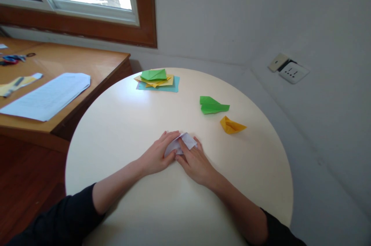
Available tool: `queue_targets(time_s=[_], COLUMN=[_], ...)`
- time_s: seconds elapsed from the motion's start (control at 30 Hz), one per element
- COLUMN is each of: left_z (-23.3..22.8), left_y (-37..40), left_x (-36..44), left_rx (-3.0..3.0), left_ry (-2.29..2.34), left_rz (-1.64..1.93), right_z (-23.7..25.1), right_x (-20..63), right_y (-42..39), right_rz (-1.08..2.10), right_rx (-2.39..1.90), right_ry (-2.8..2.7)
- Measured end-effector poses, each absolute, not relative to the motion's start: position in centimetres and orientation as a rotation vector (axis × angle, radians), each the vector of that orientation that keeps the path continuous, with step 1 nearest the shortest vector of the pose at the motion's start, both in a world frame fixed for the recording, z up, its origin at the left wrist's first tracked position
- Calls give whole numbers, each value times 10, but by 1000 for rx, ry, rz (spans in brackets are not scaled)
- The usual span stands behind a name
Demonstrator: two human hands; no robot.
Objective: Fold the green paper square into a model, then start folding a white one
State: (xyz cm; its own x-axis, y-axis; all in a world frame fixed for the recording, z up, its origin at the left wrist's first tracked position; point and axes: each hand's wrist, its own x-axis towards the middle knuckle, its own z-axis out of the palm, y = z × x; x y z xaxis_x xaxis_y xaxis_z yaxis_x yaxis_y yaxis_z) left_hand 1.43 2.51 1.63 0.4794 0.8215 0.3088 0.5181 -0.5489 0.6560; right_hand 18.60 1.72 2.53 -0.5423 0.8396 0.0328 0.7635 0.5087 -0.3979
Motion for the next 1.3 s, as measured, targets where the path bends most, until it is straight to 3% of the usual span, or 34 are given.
queue_targets(time_s=[1.3], left_z=[19], left_y=[22], left_x=[18], left_rx=[2207], left_ry=[1057], left_rz=[869], right_z=[26], right_x=[194], right_y=[18], right_rz=[574], right_rx=[-1258], right_ry=[-2563])
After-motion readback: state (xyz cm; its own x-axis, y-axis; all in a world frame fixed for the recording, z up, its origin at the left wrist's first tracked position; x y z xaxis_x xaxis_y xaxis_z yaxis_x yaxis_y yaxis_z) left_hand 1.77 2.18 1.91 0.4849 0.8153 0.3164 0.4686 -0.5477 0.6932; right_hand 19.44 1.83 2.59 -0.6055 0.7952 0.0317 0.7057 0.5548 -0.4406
